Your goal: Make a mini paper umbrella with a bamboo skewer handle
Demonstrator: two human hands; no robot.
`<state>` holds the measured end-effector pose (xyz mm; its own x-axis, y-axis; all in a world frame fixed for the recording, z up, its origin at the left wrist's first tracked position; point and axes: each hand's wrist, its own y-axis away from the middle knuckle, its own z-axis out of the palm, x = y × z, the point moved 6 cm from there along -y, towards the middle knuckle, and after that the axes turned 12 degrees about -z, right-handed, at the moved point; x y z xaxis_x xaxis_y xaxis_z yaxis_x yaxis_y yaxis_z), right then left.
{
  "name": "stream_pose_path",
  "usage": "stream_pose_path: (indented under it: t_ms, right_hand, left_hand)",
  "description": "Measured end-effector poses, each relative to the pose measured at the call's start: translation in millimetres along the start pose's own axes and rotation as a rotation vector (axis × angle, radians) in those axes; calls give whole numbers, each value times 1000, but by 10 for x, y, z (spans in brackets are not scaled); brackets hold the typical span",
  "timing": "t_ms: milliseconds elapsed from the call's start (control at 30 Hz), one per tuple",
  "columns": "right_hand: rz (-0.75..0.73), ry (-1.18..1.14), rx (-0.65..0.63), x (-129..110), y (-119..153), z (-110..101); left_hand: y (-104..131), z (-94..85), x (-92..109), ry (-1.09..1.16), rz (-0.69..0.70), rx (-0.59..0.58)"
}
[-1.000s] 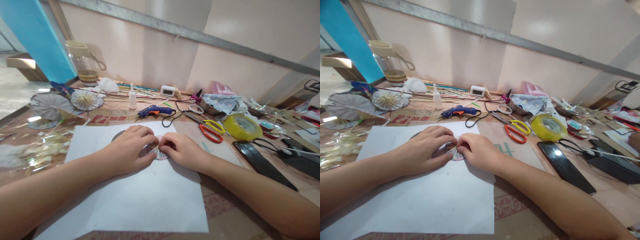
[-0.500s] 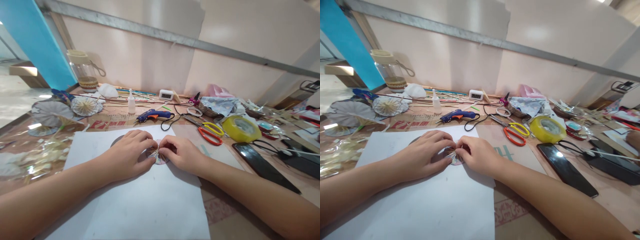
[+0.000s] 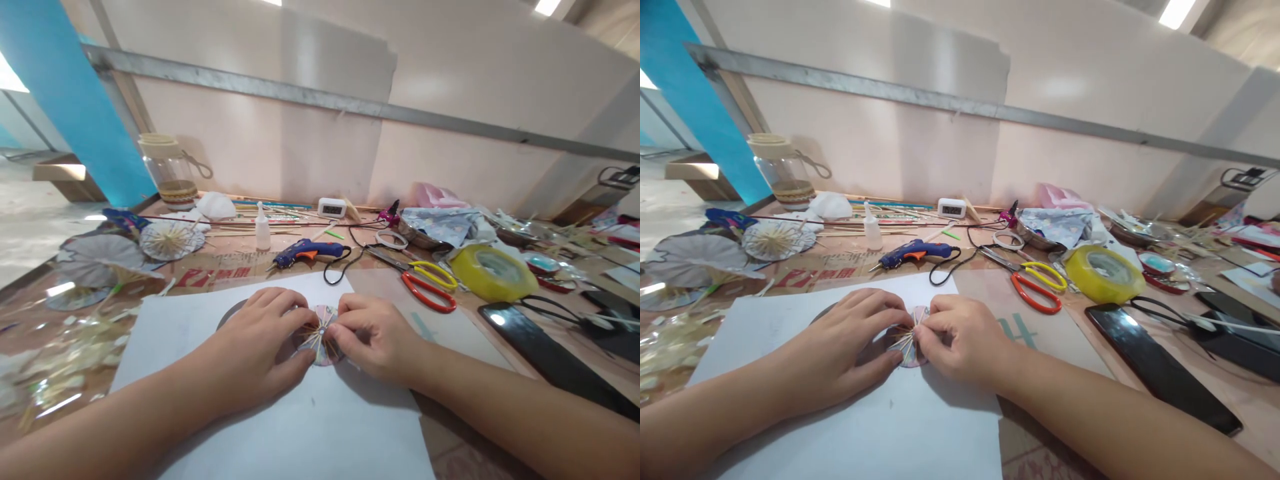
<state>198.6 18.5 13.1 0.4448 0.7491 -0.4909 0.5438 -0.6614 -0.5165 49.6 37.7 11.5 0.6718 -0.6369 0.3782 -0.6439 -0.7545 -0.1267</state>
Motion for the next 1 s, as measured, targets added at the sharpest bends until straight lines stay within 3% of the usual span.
stream_pose_path:
  t_ms: [333,567,700,1000]
  right_hand:
    - [8,49,-85,-5,-26,37]
    - [140,-89,116,109,-29,-69]
    - [171,-144,147,171,-41,-75]
    - [187,-155,111,198,-57,-62]
  left_hand:
    - [16,-15,7,3,24,28]
    - [77,-115,173,-171,160,179]
    - [116,-130,270,-291,271,278]
    - [94,-105,248,-173,308,145]
